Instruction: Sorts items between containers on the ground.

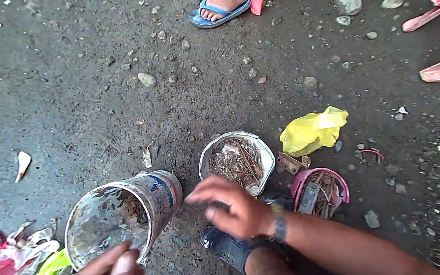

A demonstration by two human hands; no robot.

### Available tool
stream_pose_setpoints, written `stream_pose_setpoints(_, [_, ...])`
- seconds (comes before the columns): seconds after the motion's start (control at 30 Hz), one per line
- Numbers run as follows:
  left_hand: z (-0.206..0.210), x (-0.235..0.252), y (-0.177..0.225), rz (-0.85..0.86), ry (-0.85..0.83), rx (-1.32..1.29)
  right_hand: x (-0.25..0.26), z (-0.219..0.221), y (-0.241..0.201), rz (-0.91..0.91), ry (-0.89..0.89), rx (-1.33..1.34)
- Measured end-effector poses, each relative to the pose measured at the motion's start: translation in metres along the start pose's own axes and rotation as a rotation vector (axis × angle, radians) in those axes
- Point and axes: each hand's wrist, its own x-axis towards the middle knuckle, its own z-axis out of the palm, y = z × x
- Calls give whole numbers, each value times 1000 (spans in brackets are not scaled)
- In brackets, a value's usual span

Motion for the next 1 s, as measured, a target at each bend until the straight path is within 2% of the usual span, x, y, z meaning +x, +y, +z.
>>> stream_pose_setpoints(0.07, [38,4,2,-65,-126,97,-28,-51,23,272,141,-487])
stream_pose_setpoints(0.13, [96,15,-14,-136,-235,344,-42,-90,37,469,179,-868])
stream_pose_setpoints(0.2, [162,26,-47,-270,-355,527,-43,-105,41,605,137,-1065])
stream_pose_setpoints(0.27, [217,34,-79,-436,-456,606,-35,-101,45,688,77,-1193])
stream_pose_setpoints(0.37, [258,36,-101,-612,-519,721,-21,-87,51,769,-16,-1281])
stream_pose_setpoints(0.47, [256,43,-98,-648,-571,757,-15,-86,53,814,-35,-1301])
stream_pose_setpoints(0.53, [243,50,-102,-705,-611,672,-14,-87,56,822,-34,-1306])
stream_pose_setpoints(0.6, [227,52,-110,-829,-610,393,-15,-88,57,800,-21,-1287])
stream_pose_setpoints(0.67, [209,47,-104,-970,-507,-47,-20,-87,57,730,35,-1253])
stream_pose_setpoints(0.73, [192,44,-92,-1017,-423,-332,-23,-84,53,647,97,-1208])
stream_pose_setpoints(0.8, [178,40,-83,-968,-399,-442,-23,-79,49,673,65,-1176])
stream_pose_setpoints(0.9, [164,32,-72,-842,-384,-476,-18,-72,48,855,-92,-1173])
stream_pose_setpoints(1.0, [150,26,-56,-763,-358,-521,-18,-67,55,874,-123,-1224])
